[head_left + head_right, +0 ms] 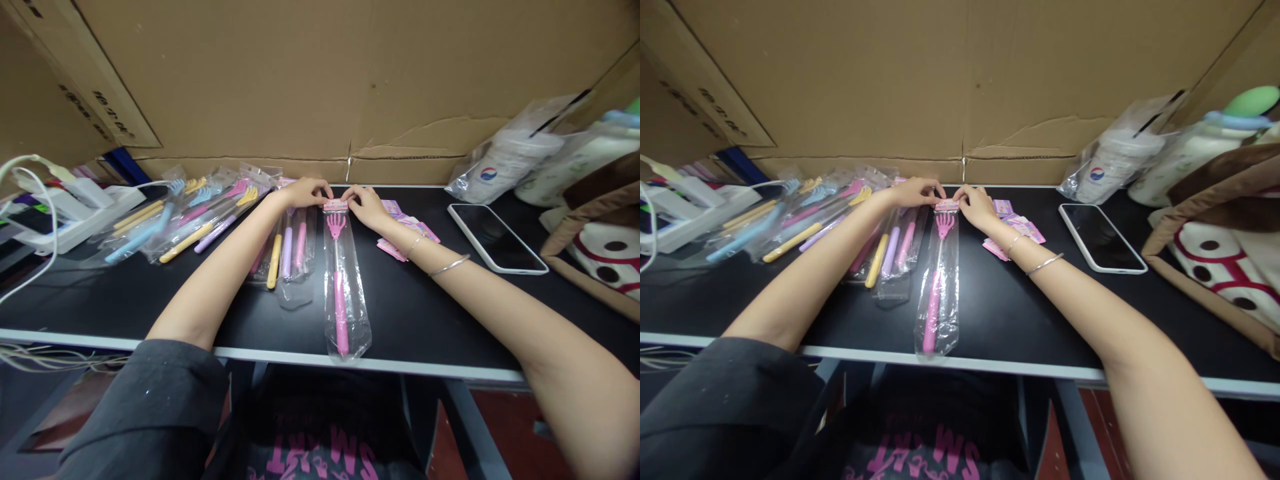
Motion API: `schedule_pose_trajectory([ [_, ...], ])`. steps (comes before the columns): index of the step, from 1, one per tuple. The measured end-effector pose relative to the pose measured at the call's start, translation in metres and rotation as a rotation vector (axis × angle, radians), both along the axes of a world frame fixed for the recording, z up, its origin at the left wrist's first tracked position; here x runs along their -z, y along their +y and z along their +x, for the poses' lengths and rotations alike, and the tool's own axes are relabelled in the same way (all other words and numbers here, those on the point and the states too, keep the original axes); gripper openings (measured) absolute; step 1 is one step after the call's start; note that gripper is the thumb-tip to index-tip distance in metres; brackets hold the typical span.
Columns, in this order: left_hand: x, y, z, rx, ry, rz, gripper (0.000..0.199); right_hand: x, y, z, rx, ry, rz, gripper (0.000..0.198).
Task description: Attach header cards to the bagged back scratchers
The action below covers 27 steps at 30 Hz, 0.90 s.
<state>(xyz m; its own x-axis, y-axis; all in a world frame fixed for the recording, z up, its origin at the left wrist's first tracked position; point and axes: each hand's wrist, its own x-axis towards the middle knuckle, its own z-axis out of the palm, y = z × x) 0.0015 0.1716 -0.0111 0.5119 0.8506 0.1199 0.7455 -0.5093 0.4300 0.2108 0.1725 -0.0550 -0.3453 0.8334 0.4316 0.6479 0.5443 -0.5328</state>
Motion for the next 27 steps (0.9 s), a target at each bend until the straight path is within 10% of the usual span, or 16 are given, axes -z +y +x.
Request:
schedule_pose_trajectory([
  [27,-0.006,-0.002,0.011,-0.040,-0.131,-0.110,0.045,-0.008,0.010,0.004,-0.031,0.439,0.083,0.016],
])
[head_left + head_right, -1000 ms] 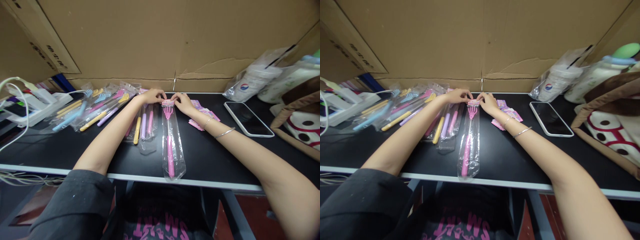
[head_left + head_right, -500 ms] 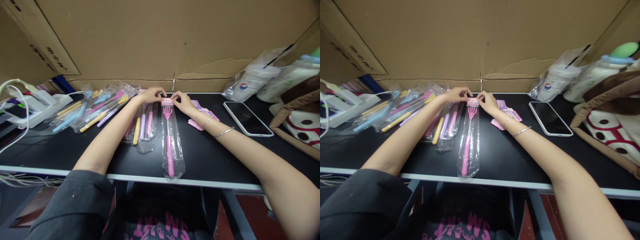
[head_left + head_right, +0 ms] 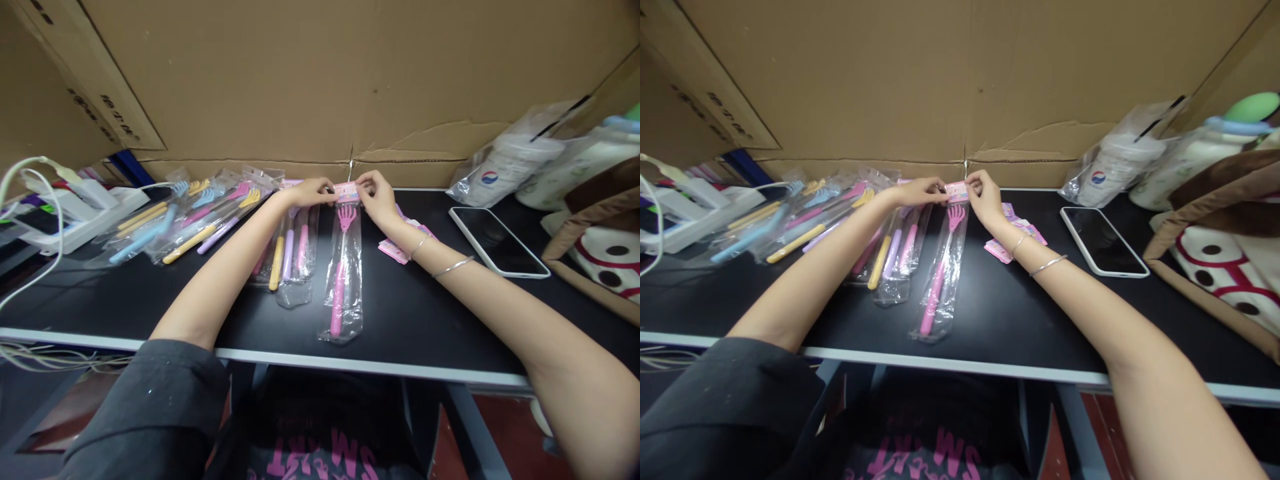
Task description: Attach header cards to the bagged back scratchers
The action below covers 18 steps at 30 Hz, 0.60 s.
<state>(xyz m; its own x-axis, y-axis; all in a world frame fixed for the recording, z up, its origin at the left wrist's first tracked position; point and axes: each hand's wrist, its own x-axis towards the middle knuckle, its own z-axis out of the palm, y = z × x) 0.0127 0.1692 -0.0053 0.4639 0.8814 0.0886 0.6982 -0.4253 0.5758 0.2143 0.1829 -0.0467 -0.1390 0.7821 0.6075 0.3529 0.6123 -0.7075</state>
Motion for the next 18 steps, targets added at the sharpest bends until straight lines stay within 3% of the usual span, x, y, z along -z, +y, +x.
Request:
schedule_pose_trajectory([
  [5,-0.012,-0.011,0.016,0.076,0.168,-0.070,0.055,-0.004,0.003,0.004,0.048,0.091,0.037,0.015],
  [13,-0.018,-0.026,0.041,0.352,0.073,-0.244,0.055,-0.003,0.013,0.013,0.201,0.231,-0.005,0.019],
  [18,-0.010,-0.028,0.053,0.308,-0.046,-0.347,0.050,-0.007,0.011,0.017,0.278,0.249,0.043,0.019],
])
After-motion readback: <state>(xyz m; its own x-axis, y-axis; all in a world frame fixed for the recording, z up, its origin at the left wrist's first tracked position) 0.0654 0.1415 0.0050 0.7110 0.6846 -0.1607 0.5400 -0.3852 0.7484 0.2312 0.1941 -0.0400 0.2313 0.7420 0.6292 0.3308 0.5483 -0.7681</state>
